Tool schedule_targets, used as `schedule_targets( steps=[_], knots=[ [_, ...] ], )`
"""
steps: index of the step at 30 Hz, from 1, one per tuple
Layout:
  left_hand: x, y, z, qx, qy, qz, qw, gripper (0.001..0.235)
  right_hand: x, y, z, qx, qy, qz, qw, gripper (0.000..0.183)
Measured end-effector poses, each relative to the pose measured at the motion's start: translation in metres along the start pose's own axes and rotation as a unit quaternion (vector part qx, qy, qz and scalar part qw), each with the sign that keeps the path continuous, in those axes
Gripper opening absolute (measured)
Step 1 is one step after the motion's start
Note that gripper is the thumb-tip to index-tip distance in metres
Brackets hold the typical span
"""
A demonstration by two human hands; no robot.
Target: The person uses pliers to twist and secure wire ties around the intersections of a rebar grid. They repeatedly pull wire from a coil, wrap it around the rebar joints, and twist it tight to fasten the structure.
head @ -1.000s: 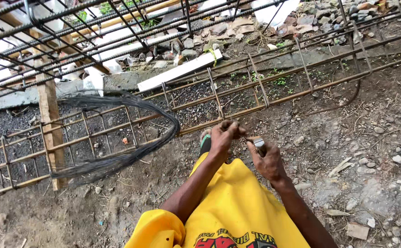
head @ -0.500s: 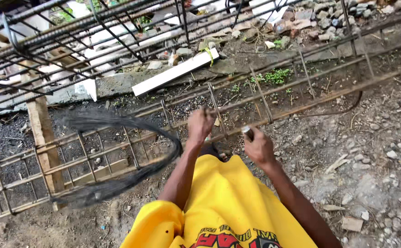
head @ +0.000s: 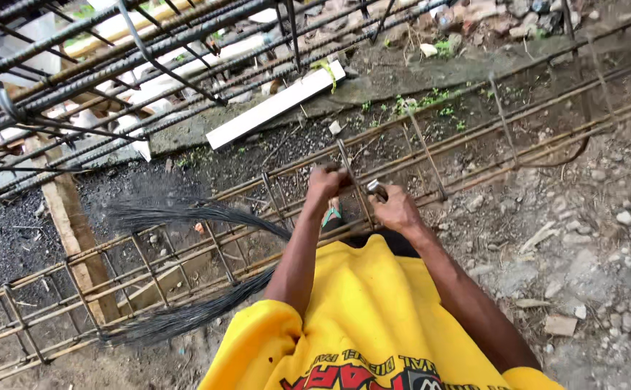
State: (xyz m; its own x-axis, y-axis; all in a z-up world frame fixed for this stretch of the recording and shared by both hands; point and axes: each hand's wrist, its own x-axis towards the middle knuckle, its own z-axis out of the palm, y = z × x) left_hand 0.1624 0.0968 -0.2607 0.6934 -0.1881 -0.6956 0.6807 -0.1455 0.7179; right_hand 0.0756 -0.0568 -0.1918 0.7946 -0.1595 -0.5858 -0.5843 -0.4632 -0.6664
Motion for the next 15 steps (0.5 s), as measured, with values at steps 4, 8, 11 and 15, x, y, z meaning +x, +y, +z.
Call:
schedule_targets(
  steps=[4, 8, 11, 15],
  knots=[
    [-0.037, 0.029, -0.009, 0.065, -0.001, 0.026, 0.998, 0.028, -0.004, -0.017, -0.004, -0.036, -0.011, 0.06, 0.997, 0.033],
    [-0.043, 0.018, -0.003, 0.108, 0.015, 0.064, 0.992, 0.026, 0.0, -0.014, 0.001, -0.071, -0.01, 0.055, 0.996, 0.029],
    [-0.042, 0.012, 0.0, 0.113, 0.05, 0.101, 0.987, 0.023, 0.017, 0.001, 0.004, -0.106, -0.025, 0.053, 0.993, 0.028],
    [-0.042, 0.011, 0.001, 0.046, 0.076, 0.115, 0.989, 0.022, 0.056, 0.048, 0.028, -0.064, -0.015, 0.062, 0.996, 0.027]
  ],
)
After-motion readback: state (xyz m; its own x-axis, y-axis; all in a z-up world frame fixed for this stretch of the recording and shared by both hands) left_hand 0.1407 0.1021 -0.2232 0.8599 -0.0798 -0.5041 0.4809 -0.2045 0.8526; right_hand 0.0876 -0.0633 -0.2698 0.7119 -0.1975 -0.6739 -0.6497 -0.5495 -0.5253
